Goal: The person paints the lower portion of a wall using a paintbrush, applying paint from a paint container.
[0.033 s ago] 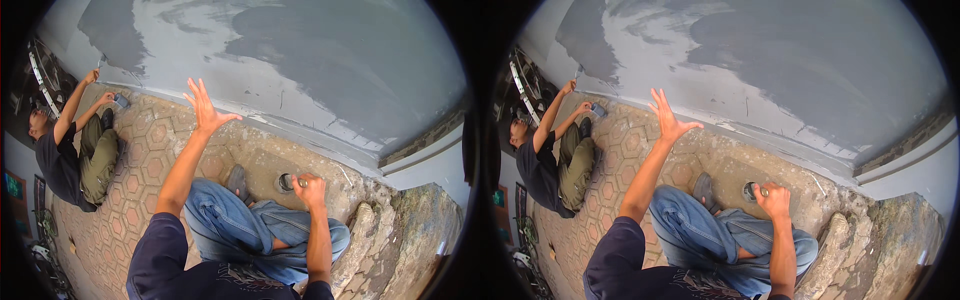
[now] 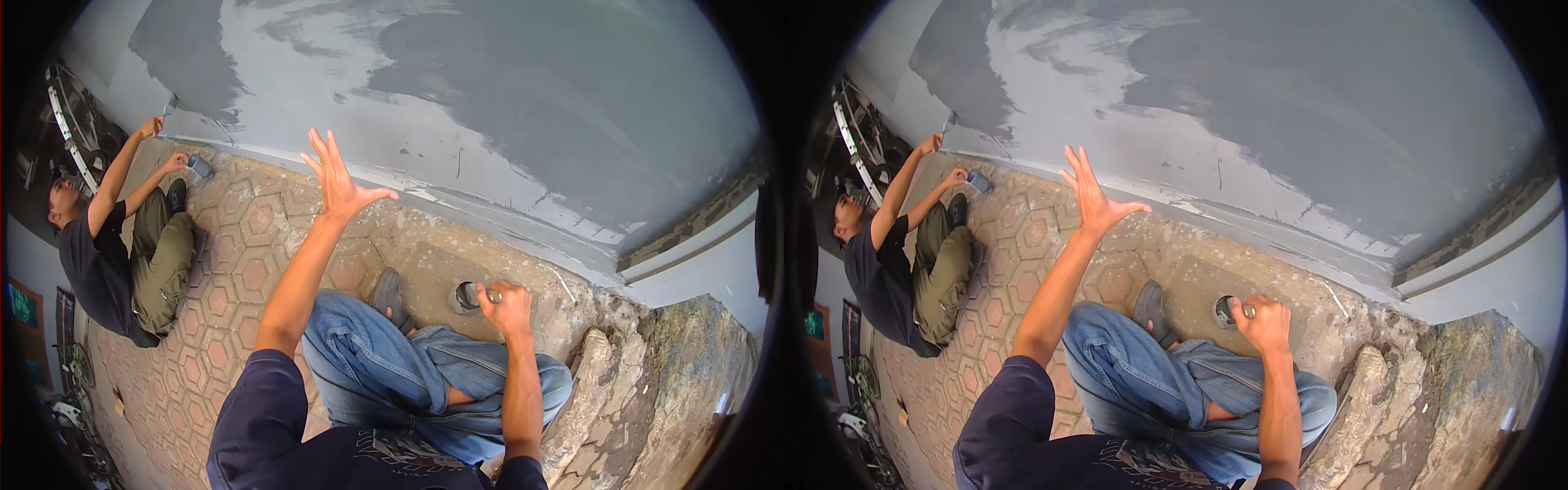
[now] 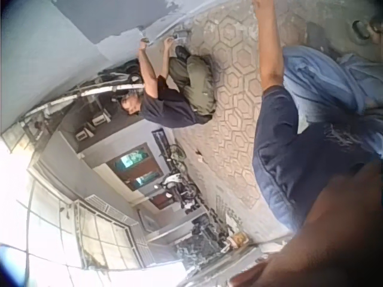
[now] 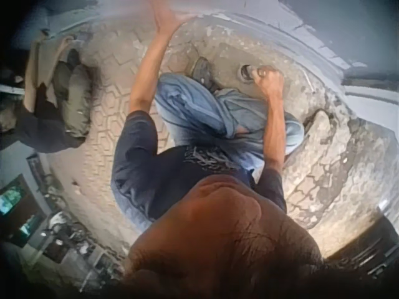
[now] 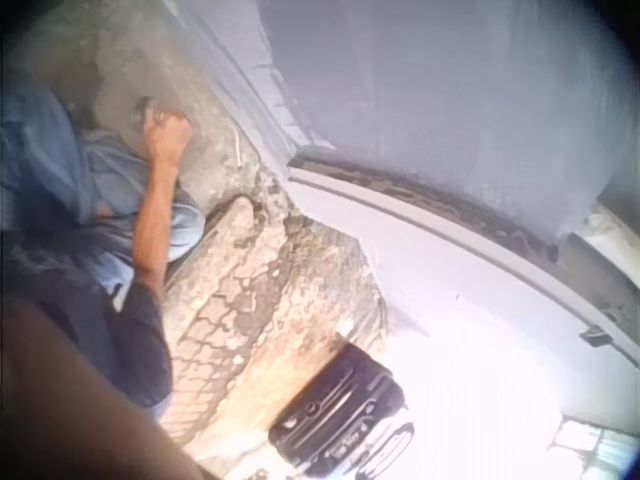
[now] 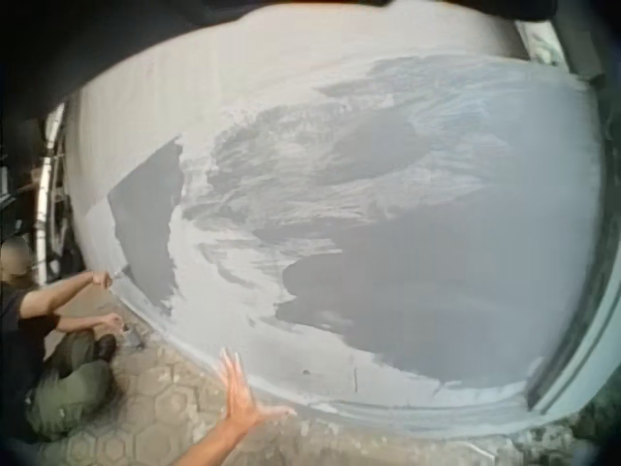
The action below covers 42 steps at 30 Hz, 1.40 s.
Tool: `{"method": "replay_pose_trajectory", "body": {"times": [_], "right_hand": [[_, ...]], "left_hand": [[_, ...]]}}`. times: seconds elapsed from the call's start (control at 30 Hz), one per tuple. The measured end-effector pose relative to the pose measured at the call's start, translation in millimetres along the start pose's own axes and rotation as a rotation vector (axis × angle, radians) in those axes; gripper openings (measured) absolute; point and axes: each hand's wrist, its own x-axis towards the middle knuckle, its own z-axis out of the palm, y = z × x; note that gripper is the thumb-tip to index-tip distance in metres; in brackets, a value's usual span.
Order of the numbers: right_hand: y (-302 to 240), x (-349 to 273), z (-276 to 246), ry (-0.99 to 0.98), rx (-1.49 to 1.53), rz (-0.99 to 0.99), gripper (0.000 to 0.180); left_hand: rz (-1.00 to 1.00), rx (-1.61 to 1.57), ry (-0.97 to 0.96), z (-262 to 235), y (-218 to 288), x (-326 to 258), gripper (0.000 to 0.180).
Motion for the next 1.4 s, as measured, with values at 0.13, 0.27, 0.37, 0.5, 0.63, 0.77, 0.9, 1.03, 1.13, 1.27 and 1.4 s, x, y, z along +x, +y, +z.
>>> {"method": "replay_pose_trajectory", "body": {"times": [0.13,0.27,0.37,0.5,0.63,0.77,0.9,1.03,1.13,1.27,1.4], "right_hand": [[-4,-4,-1,-0.043,0.001,0.015,0.033],[-3,-8,-3,-0.004,0.018,0.005,0.03],[-7,-8,-9,-0.008,0.065,0.047,0.03],[-5,-9,-6,-0.022,0.083,0.067,0.03],[-1,-9,-6,-0.025,0.058,0.039,0.03],[-3,-9,-4,0.002,0.079,0.02,0.03],[-3,-11,-8,0.008,0.078,0.019,0.03],[-11,-5,-3,-0.04,0.08,-0.007,0.028],[-7,-1,-5,-0.059,0.059,0.012,0.028],[-8,0,-7,-0.039,0.07,0.011,0.027],[-11,5,-5,-0.031,0.075,-0.018,0.026]], "left_hand": [[0.2,-0.09,0.099,-26,37,-6,0.16],[0.212,-0.224,0.152,-24,76,-31,0.153],[0.147,-0.302,0.078,-20,99,-52,0.152],[0.073,-0.242,-0.004,-12,105,-65,0.148],[-0.336,-0.256,-0.107,24,80,-58,0.149],[-0.575,-0.008,-0.261,47,31,-10,0.159],[-0.792,0.018,-0.367,57,-6,55,0.164],[-1.123,-0.029,-0.476,72,-68,97,0.166],[-1.098,-0.031,-0.486,90,-66,111,0.167],[-1.136,-0.001,-0.494,92,-71,124,0.161],[-1.107,0.0,-0.692,84,-81,144,0.158]]}}
